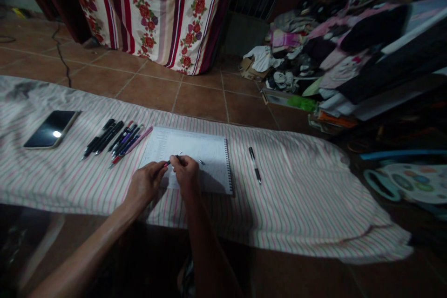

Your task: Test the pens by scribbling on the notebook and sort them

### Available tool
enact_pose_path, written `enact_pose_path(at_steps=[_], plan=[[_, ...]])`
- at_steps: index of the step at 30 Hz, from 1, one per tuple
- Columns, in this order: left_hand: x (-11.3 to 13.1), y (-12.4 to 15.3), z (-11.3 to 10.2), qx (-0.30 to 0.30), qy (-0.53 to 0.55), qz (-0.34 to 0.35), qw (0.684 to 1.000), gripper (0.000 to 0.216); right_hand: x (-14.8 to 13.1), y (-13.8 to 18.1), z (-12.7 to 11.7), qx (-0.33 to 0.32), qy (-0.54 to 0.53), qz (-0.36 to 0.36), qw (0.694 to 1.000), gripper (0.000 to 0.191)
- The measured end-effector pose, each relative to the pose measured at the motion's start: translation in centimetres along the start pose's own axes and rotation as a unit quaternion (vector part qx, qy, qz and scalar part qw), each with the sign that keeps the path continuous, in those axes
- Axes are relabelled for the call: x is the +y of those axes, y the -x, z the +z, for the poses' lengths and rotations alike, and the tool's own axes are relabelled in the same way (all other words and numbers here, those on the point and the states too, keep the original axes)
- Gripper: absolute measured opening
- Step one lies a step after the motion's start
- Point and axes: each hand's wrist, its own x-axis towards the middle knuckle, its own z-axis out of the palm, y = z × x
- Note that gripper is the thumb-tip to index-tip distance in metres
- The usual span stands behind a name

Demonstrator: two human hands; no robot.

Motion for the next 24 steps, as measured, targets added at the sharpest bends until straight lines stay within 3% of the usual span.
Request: enact_pose_path(at_steps=[16, 24], plan=[[0.4, -0.1, 0.2, -0.005, 0.060, -0.040, 0.997, 0.028, 0.6, 0.1, 0.8, 0.012, -0.021, -0.051, 0.998, 0.023], [0.3, 0.1, 0.3, 0.053, -0.037, -0.017, 0.998, 0.030, -0.9, 1.1, 1.1, -0.039, -0.092, -0.006, 0.995, 0.027]])
